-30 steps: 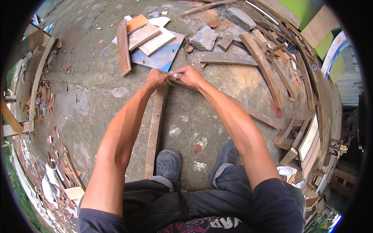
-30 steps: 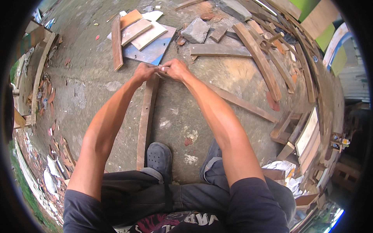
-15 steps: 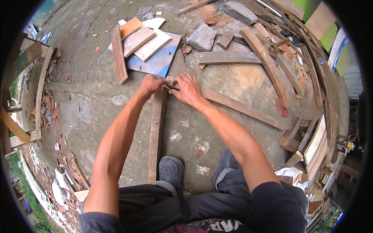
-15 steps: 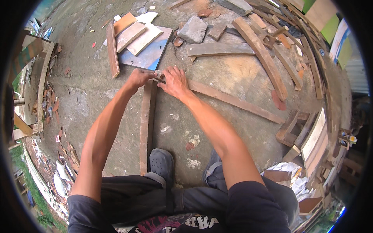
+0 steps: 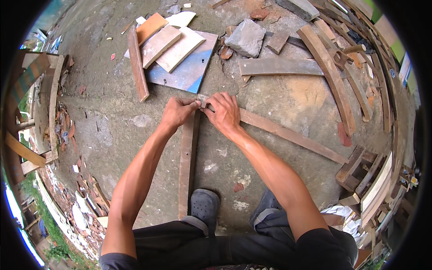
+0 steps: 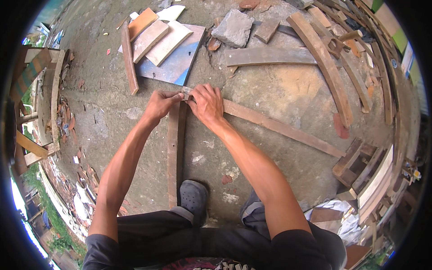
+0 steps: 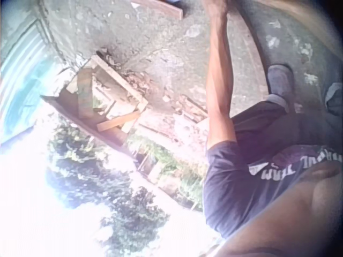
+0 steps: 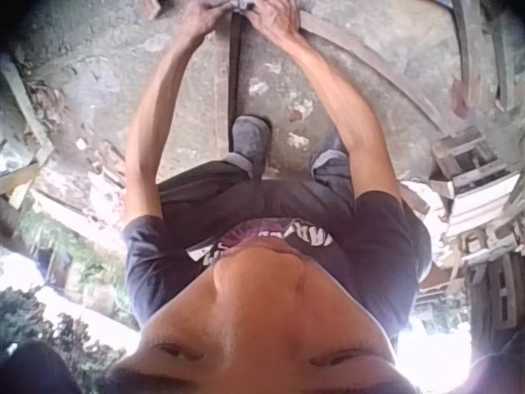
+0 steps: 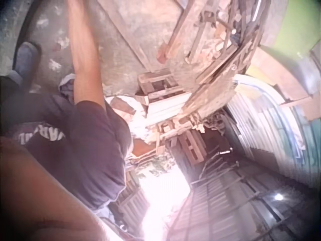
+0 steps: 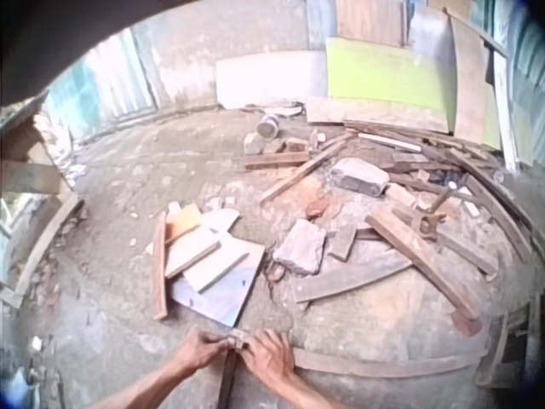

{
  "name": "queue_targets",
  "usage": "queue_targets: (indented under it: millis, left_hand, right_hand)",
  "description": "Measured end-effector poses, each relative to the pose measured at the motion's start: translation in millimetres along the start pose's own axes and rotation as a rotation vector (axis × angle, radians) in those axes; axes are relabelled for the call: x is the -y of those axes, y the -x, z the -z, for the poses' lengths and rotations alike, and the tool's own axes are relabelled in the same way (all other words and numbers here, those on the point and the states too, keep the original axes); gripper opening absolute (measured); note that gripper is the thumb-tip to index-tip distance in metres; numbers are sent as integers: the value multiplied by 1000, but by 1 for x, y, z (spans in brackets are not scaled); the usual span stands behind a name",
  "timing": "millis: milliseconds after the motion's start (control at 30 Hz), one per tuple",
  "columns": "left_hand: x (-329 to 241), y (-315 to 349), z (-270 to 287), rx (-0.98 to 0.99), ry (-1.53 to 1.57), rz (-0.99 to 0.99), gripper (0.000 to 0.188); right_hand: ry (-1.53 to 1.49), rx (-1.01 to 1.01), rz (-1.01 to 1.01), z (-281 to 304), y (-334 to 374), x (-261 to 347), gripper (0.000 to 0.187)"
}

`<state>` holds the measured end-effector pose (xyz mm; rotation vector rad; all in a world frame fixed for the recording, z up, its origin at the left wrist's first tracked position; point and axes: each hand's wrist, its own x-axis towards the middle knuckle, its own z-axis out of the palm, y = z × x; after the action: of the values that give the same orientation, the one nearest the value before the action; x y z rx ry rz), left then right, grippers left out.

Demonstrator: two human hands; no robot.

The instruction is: The person sits on the ground and picks up various wooden planks and scraps, inspecting them by turning them over and aligning them with other pieces. They place some pieces together to test fit and then set them aside among the scattered debris.

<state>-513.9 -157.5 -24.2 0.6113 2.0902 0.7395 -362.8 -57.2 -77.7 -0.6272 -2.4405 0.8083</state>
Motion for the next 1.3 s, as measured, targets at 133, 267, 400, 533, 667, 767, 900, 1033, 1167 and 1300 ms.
queue_targets:
  millis: [133,267,400,533,667,767,900,1033,1167,1300]
  left_hand:
    - [7,-6,0,23,54,34,35]
    - [2,-3,-2,19,67,18,34]
    - [-3,1,0,-9,-42,36,34]
    - [-12,3,5,34,-114,56,37]
    - [-21,0,6,61,-167,13,38]
    - [-11,4,10,29,-191,22,39]
    - [-17,6,8,60,-171,31,42]
    - [-7,-1,5,65,-104,0,40]
    - [-2,0,6,51,-78,33,38]
    - [-4,1,1,33,-79,-17,37]
  right_hand:
    - [17,4,16,1,0,0,26]
    - [30,9,24,1,1,0,25]
    - [45,-20,55,0,2,-1,24]
    - [79,59,41,3,2,2,28]
    - [42,197,-22,14,-3,-15,31]
    - [-454,494,-530,59,-19,-11,32]
    - [-193,586,-400,114,-2,-36,27]
    - [-24,987,-315,138,30,-50,22]
    - [270,1109,-139,130,74,-54,19]
    - [310,914,-99,125,116,-61,22]
